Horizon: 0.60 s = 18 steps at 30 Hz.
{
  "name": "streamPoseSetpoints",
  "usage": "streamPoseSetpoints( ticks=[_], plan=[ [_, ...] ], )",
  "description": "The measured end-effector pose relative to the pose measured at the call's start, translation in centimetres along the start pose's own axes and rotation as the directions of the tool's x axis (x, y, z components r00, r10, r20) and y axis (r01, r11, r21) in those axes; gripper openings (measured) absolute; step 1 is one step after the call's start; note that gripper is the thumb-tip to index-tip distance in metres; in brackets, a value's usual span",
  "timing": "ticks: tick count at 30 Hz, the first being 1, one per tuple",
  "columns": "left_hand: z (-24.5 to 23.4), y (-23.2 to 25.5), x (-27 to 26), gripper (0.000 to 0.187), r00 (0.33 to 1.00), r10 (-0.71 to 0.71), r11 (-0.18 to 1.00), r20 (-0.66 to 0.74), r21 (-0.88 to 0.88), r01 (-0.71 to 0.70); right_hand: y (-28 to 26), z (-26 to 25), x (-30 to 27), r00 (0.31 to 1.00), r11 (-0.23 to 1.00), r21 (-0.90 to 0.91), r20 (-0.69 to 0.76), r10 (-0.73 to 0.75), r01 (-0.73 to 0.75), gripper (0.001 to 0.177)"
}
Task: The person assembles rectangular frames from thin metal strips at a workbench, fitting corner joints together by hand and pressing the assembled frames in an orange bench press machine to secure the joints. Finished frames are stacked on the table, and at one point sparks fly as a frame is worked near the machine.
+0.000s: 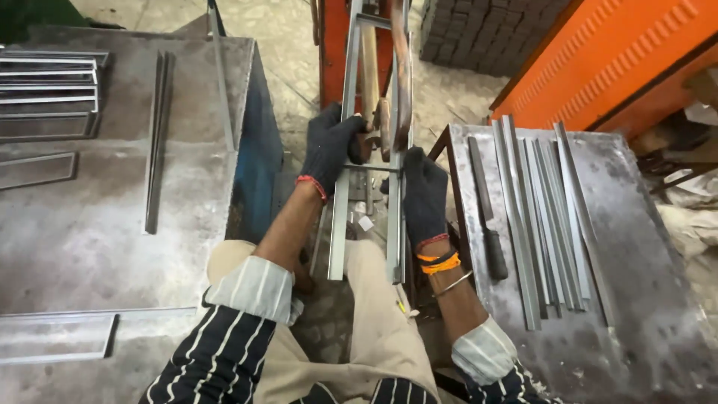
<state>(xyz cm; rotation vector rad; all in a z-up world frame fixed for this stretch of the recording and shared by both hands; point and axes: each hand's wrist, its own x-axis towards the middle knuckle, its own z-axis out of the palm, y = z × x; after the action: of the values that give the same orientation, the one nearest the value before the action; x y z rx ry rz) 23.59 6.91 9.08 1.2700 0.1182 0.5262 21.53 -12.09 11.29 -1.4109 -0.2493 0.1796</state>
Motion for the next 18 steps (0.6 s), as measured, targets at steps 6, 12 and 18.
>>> streamPoseSetpoints(
  ticks=[6,12,18],
  plan=[
    [-0.2,0.5,0.1,0.008,0.993,-0.106,0.993,-0.044,0.052,0.108,4.7,-0.7,2.2,0.971,0.948,-0.232,-0.048,-0.234,0.217,0.048],
    [0.4,2.4,-2.3,0.015,0.998,-0.045,0.996,0.047,-0.07,0.048,3.6,-1.3,-1.5,0.988,0.984,-0.146,-0.101,-0.113,0.098,0.053],
    [-0.5,5.7,-13.5,0.022,0.986,-0.164,0.982,-0.006,-0.091,0.163,7.5,-2.7,-11.2,0.984,0.985,-0.011,-0.048,-0.17,0.17,0.037]
  ],
)
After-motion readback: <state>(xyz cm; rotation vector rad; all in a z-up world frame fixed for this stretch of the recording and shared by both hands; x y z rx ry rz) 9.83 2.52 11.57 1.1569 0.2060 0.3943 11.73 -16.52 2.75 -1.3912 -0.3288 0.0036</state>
